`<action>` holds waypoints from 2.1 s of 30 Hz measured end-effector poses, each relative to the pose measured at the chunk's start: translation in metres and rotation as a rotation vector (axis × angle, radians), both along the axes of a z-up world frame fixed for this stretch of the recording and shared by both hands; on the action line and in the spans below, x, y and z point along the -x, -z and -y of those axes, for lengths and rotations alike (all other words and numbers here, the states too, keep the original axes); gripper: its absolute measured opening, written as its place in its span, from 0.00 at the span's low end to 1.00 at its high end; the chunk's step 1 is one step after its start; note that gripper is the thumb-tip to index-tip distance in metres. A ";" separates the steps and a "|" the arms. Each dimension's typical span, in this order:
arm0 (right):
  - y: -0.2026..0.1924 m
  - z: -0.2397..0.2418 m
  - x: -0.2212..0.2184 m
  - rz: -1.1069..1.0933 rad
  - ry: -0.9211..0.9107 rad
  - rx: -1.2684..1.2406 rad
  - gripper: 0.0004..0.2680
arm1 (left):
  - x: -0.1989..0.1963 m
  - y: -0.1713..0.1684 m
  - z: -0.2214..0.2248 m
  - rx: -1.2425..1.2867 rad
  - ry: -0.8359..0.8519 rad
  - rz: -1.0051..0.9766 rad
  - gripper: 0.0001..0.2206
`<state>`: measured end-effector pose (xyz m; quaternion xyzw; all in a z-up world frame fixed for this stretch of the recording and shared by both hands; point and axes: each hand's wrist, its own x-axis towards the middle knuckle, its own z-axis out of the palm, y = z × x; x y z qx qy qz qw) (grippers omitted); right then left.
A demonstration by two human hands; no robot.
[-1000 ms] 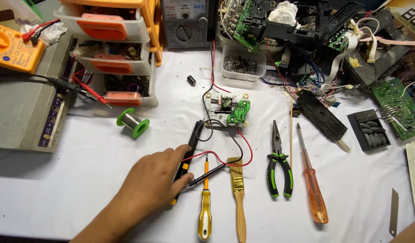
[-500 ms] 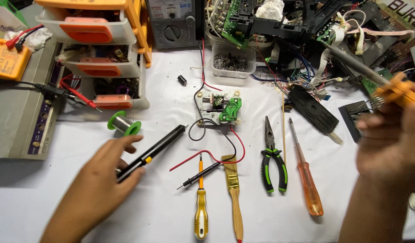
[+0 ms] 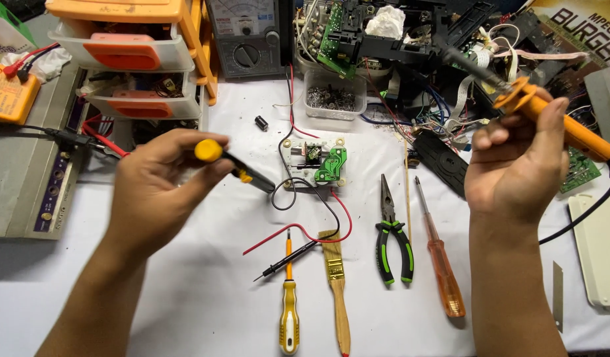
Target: Cleaning a PCB with a brush, testing components with a multimeter, and desoldering a part using a soldering iron and solder sucker.
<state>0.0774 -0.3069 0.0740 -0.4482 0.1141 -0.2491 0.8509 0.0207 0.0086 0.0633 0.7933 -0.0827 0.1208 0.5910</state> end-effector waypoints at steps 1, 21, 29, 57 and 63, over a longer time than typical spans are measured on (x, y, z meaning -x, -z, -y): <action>-0.001 -0.003 0.004 0.011 -0.028 0.070 0.10 | -0.005 0.004 0.004 0.035 0.072 0.072 0.09; 0.016 -0.002 -0.001 0.136 -0.174 0.383 0.08 | -0.012 0.043 0.030 0.522 0.231 0.104 0.13; 0.056 0.001 0.007 0.016 -0.282 0.350 0.06 | -0.048 0.023 0.057 0.275 0.178 0.415 0.14; 0.083 0.004 0.012 0.000 -0.162 0.479 0.06 | -0.079 0.054 0.086 0.513 0.184 0.331 0.18; 0.081 0.002 0.013 0.009 -0.179 0.457 0.06 | -0.087 0.020 0.078 0.916 0.418 0.276 0.16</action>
